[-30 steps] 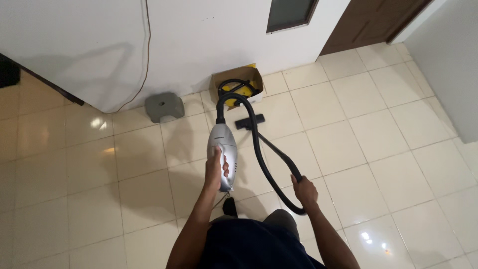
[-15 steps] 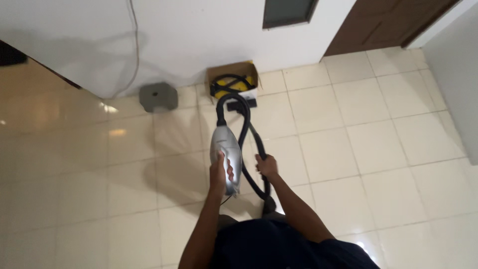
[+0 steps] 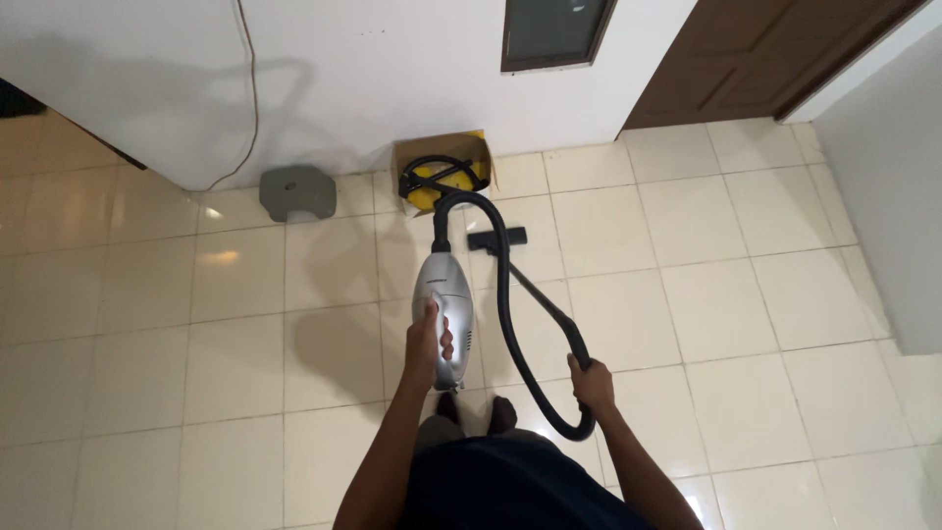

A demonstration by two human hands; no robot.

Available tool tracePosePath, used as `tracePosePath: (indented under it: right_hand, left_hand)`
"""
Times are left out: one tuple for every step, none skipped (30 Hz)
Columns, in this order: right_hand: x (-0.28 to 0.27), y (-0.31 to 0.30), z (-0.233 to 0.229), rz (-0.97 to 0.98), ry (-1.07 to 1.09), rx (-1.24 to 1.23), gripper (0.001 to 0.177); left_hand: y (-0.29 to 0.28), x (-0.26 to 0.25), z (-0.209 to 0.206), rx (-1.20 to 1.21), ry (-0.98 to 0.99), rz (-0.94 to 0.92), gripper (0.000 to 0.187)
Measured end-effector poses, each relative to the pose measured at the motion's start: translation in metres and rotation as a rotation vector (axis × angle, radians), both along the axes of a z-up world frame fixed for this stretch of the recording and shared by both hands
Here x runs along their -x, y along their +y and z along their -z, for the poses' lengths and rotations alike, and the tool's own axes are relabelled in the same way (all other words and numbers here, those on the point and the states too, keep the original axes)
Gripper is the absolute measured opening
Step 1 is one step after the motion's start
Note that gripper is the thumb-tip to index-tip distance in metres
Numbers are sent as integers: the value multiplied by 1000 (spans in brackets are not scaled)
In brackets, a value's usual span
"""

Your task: The person uses a handheld vacuum cleaner to clean a tiled floor in a room. They move the vacuum nozzle back and forth across the floor, covering areas near a door, a cardboard box, and a blue plastic chair. The person also vacuums a patterned mat placed on the floor.

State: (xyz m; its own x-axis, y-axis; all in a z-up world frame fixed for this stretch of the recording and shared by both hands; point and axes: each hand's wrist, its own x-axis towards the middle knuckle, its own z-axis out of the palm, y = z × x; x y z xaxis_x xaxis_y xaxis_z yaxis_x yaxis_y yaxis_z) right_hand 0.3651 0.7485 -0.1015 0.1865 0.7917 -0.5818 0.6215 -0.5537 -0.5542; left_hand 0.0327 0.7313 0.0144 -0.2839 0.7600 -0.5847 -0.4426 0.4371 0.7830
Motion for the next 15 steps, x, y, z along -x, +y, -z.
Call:
tracePosePath:
  right_hand:
    - [6, 2, 3, -11, -7, -11, 56]
    - [19, 14, 7, -23, -14, -21, 58]
    - [29, 24, 10, -31, -24, -34, 61]
    - [42, 30, 13, 7, -25, -40, 58]
    - [54, 44, 13, 50, -27, -60, 55]
    - [63, 57, 12, 55, -25, -44, 56]
    - [70, 62, 12, 61, -21, -19, 56]
    - [75, 63, 11, 67, -17, 6, 57]
    - [76, 65, 10, 52, -46, -29, 57]
    - [74, 70, 8, 37, -76, -65, 56]
    - [68, 69, 6, 22, -111, -93, 56]
    - [60, 65, 2, 16, -129, -115, 56]
    - [51, 60, -2, 10, -149, -140, 55]
    - [47, 56, -7, 3, -169, -164, 55]
    - [43, 52, -12, 48, -141, -99, 54]
  left_hand:
    - [-1, -1, 1, -23, 0, -3, 58]
    - [2, -1, 2, -45, 0, -6, 58]
    - [1, -2, 1, -70, -3, -6, 57]
    - [-4, -1, 0, -38, 1, 11, 58]
    - [1, 1, -1, -20, 3, 33, 59]
    - [6, 2, -3, -3, 5, 55, 60]
    - [5, 4, -3, -20, -12, 63, 60]
    - [7, 5, -2, -36, -29, 71, 60]
    - [12, 10, -2, -53, -42, 79, 60]
    - [17, 14, -1, -71, -45, 61, 58]
    - [19, 15, 0, -82, -55, 43, 56]
    - [21, 16, 1, -93, -65, 25, 53]
    - [23, 17, 3, -100, -63, 27, 54]
    - [24, 19, 4, -107, -61, 29, 54]
    - [28, 21, 4, -118, -56, 28, 54]
